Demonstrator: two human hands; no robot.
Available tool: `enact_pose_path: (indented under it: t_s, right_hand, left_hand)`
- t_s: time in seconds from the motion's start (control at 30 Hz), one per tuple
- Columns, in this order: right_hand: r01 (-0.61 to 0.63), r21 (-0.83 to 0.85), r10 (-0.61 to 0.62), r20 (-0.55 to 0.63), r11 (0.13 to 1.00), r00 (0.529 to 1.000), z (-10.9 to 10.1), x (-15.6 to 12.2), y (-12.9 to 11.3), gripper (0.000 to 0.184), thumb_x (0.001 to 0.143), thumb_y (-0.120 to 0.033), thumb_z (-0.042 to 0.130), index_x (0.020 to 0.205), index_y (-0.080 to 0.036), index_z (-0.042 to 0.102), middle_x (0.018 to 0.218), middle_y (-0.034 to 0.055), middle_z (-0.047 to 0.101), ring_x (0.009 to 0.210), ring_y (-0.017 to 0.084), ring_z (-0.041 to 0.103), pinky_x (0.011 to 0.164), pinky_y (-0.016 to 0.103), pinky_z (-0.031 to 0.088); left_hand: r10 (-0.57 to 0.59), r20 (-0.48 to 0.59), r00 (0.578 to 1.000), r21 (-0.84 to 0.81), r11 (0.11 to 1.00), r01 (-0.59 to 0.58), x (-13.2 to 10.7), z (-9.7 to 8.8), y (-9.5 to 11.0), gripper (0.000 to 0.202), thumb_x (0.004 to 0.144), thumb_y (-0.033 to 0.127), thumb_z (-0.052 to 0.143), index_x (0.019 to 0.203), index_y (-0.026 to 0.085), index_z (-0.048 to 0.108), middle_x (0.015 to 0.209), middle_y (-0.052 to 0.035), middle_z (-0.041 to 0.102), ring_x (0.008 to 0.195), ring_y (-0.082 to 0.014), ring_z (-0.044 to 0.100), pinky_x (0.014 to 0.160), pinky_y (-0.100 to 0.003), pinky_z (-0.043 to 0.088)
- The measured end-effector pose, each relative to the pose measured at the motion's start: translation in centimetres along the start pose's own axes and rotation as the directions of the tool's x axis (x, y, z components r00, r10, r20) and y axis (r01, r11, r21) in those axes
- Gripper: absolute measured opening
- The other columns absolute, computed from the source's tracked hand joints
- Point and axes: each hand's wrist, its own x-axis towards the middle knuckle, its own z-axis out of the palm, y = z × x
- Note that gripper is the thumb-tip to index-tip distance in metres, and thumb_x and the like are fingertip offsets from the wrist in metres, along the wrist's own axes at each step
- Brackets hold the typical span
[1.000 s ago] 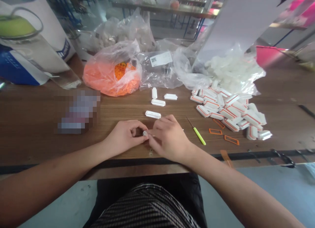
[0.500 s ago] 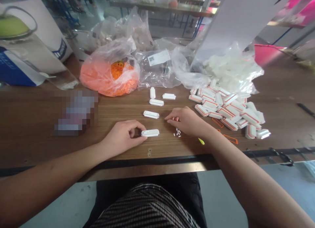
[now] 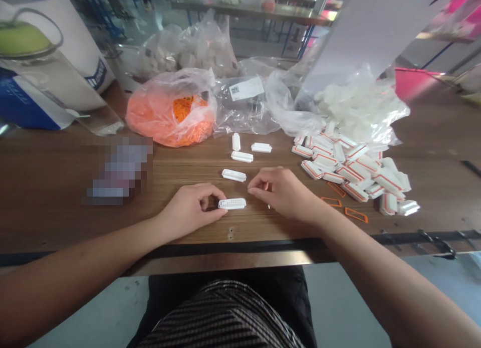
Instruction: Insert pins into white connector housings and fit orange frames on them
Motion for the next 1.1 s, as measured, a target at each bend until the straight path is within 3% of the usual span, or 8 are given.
enact_pose_path:
  t_s: [0.1, 0.2, 0.47, 0.73, 1.1]
  right_hand:
    - [0.065, 0.062, -0.067, 0.023, 0.996, 0.998, 1.0, -0.1, -2.5, 0.016, 0.088, -0.028, 0.059, 0.077, -0.022, 0.070, 0.076, 0.0000, 0.070, 0.068, 0.013, 0.061, 0.070, 0.030, 0.046]
    - [0.149, -0.018, -0.148, 0.055, 0.989, 0.987, 1.8, 0.1, -3.8, 0.016, 0.089, -0.024, 0.057, 0.079, -0.021, 0.069, 0.076, 0.0000, 0.070, 0.070, 0.013, 0.061, 0.076, 0.034, 0.043]
    - [0.250, -0.175, -0.243, 0.065, 0.952, 0.968, 2.7, 0.4, -3.5, 0.014, 0.090, -0.020, 0.056, 0.081, -0.020, 0.066, 0.078, 0.0016, 0.070, 0.075, 0.016, 0.062, 0.081, 0.037, 0.038]
    - [0.346, -0.328, -0.331, 0.102, 0.879, 0.938, 2.6, 0.4, -3.9, 0.025, 0.093, -0.021, 0.051, 0.078, -0.018, 0.069, 0.076, 0.0038, 0.068, 0.075, 0.017, 0.061, 0.078, 0.036, 0.035]
    - [0.319, -0.225, -0.324, 0.014, 0.921, 0.946, 3.1, 0.3, -3.3, 0.017, 0.089, -0.019, 0.055, 0.076, -0.018, 0.066, 0.071, 0.0020, 0.067, 0.070, 0.015, 0.060, 0.076, 0.033, 0.037]
  left_hand:
    - [-0.009, -0.008, 1.000, 0.001, 1.000, 0.009, 0.0, 0.1, -0.1, 0.010, 0.074, 0.027, 0.070, 0.083, 0.023, 0.069, 0.063, 0.0056, 0.056, 0.055, -0.0099, 0.048, 0.060, -0.025, 0.041]
    - [-0.013, -0.023, 1.000, 0.009, 1.000, 0.013, 0.0, 0.2, -0.2, 0.009, 0.074, 0.029, 0.070, 0.080, 0.022, 0.069, 0.060, 0.0060, 0.053, 0.053, -0.0097, 0.046, 0.060, -0.025, 0.040]
    - [-0.040, -0.013, 0.999, -0.006, 0.999, 0.039, 0.0, 0.2, -0.1, 0.010, 0.075, 0.029, 0.070, 0.082, 0.021, 0.068, 0.059, 0.0063, 0.050, 0.053, -0.0099, 0.045, 0.060, -0.026, 0.040]
    - [-0.043, -0.004, 0.999, -0.018, 0.999, 0.043, 0.0, 0.2, 0.0, 0.011, 0.074, 0.028, 0.070, 0.082, 0.021, 0.069, 0.060, 0.0059, 0.052, 0.053, -0.0104, 0.046, 0.061, -0.027, 0.040]
    - [-0.052, -0.009, 0.999, -0.013, 0.999, 0.052, 0.0, 0.2, 0.0, 0.011, 0.075, 0.029, 0.071, 0.082, 0.021, 0.069, 0.058, 0.0065, 0.051, 0.052, -0.0101, 0.045, 0.061, -0.026, 0.039]
